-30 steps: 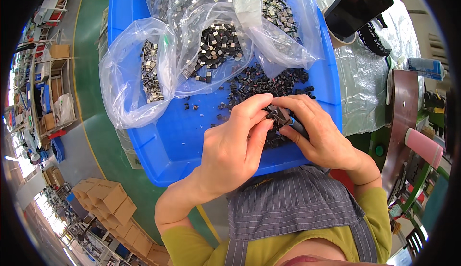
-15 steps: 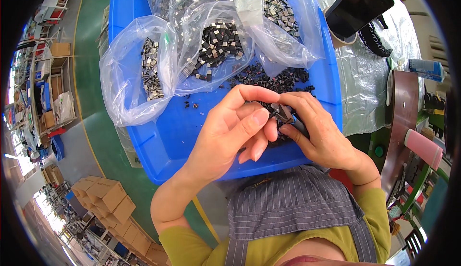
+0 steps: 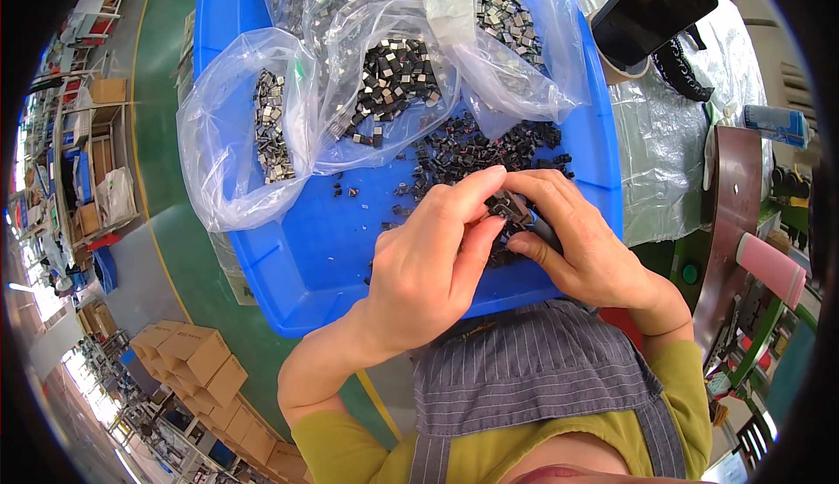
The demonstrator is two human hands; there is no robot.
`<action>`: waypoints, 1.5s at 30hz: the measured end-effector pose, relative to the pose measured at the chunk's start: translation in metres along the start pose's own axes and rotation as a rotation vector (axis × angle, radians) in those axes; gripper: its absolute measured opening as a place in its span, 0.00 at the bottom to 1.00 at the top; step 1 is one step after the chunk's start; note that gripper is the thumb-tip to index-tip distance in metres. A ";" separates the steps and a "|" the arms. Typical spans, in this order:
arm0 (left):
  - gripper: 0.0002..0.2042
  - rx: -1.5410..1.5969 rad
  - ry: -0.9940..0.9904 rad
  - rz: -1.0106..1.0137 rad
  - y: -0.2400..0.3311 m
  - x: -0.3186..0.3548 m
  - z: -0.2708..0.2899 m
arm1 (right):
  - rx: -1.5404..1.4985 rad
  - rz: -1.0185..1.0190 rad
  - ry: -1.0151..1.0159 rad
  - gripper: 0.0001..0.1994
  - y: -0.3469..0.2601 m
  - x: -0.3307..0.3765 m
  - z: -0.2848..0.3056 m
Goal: Clipping small black plastic components from a sprue using a pair of pliers at a factory workbench.
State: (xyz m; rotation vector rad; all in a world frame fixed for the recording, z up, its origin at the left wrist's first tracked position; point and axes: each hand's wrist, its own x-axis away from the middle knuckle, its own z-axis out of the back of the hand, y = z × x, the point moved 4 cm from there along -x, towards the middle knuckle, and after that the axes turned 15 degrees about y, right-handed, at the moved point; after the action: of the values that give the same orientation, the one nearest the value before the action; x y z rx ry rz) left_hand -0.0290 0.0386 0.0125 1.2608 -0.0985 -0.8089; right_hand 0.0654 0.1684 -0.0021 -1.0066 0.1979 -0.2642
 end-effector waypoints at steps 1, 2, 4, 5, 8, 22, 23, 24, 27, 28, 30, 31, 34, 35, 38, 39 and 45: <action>0.19 0.000 0.000 0.000 0.000 0.000 0.000 | -0.002 0.004 -0.001 0.26 0.000 0.000 0.000; 0.19 0.008 -0.025 0.017 0.001 -0.001 0.000 | -0.003 0.008 -0.001 0.26 0.000 0.000 0.000; 0.19 0.016 -0.049 0.035 0.000 -0.001 -0.001 | -0.006 0.007 -0.002 0.26 -0.001 0.001 0.000; 0.19 0.022 -0.025 0.042 0.001 0.000 -0.001 | -0.008 0.007 -0.002 0.25 -0.001 0.001 0.000; 0.20 0.022 -0.004 0.049 0.001 -0.001 -0.001 | -0.032 -0.012 -0.005 0.25 -0.001 0.000 0.000; 0.17 0.038 -0.046 0.027 -0.001 -0.002 0.000 | -0.051 -0.006 0.007 0.23 -0.002 0.000 0.001; 0.17 0.028 -0.051 0.018 -0.001 -0.002 0.000 | -0.053 -0.005 0.010 0.23 -0.002 0.000 0.001; 0.17 0.017 -0.055 0.009 -0.001 -0.002 0.000 | -0.053 -0.005 0.011 0.23 -0.002 0.000 0.001; 0.17 0.024 -0.055 0.014 -0.002 -0.002 0.000 | -0.062 -0.011 0.007 0.23 -0.002 0.000 0.001; 0.17 0.024 -0.056 0.014 -0.002 -0.002 0.000 | -0.064 -0.012 0.006 0.23 -0.002 0.000 0.001; 0.17 0.025 -0.059 0.020 -0.001 -0.002 0.000 | -0.065 -0.014 0.006 0.23 -0.002 0.000 0.001; 0.17 0.026 -0.059 0.020 -0.001 -0.003 0.000 | -0.076 -0.029 0.003 0.23 -0.002 0.000 0.000; 0.17 0.034 -0.065 0.030 -0.002 -0.003 -0.001 | -0.085 -0.042 0.001 0.23 -0.002 0.000 0.001; 0.18 0.037 -0.041 0.031 -0.001 -0.003 -0.001 | -0.082 -0.039 0.001 0.23 -0.002 0.000 0.001; 0.19 0.041 -0.020 0.035 -0.001 -0.003 -0.001 | -0.067 -0.021 0.010 0.22 -0.002 0.000 0.001; 0.19 0.041 -0.023 0.038 -0.002 -0.003 -0.001 | -0.066 -0.022 0.010 0.22 -0.002 0.000 0.001; 0.19 0.045 -0.035 0.047 -0.002 -0.003 -0.002 | -0.053 -0.034 -0.016 0.22 -0.002 0.000 0.002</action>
State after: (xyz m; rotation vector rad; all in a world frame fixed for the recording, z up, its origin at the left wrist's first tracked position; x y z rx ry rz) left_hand -0.0316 0.0417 0.0113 1.2820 -0.1745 -0.7918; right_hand 0.0659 0.1689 0.0003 -1.0654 0.1741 -0.2835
